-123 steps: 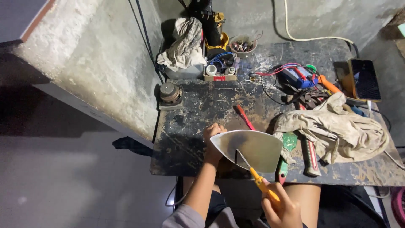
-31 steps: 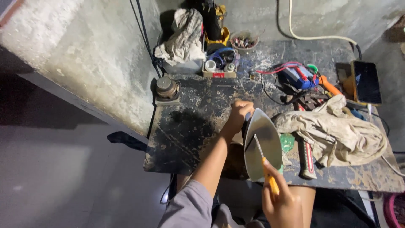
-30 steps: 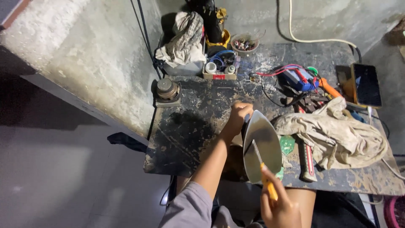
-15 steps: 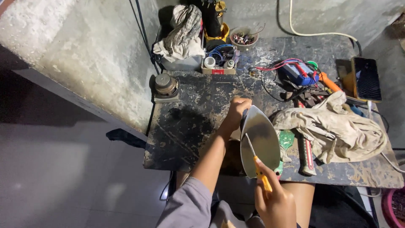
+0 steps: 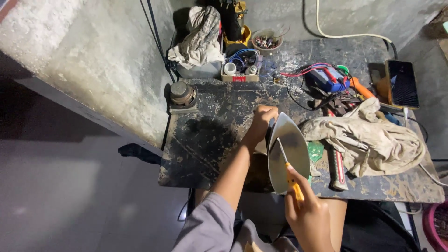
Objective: The person is cleaning the soleplate of an electric iron by scraping off residue with a small tool and brushing away the debris.
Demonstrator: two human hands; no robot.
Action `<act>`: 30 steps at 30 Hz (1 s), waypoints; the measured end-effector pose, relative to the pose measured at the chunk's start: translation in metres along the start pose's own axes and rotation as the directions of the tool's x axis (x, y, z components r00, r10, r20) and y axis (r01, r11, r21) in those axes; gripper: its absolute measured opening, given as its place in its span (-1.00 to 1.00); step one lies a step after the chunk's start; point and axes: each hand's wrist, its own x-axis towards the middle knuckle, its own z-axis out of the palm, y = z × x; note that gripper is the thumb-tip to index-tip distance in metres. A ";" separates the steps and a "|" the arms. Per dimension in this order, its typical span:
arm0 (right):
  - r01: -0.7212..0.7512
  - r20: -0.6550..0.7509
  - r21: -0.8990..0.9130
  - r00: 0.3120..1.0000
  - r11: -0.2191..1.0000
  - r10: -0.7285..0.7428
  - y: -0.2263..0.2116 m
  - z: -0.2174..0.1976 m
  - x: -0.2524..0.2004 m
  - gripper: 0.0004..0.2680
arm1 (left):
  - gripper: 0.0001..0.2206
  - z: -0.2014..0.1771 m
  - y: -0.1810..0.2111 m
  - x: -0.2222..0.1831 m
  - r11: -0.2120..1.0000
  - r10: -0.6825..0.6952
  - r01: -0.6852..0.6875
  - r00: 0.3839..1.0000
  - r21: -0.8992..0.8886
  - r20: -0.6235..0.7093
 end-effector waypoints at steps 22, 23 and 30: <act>-0.035 -0.077 0.172 0.996 0.985 0.048 0.031 0.024 -0.020 -0.59 | -0.67 -0.003 0.015 -0.001 1.000 -0.021 0.021 1.000 0.020 -0.022; -0.038 -0.073 0.168 0.996 0.985 0.050 0.030 0.023 -0.022 -0.59 | -0.67 -0.002 0.013 0.000 1.000 -0.025 0.025 0.999 0.016 -0.024; 0.038 -0.079 0.117 0.996 0.992 -0.029 0.015 0.008 -0.002 -0.61 | -0.69 0.003 0.007 0.007 0.999 -0.007 0.006 1.000 0.035 0.019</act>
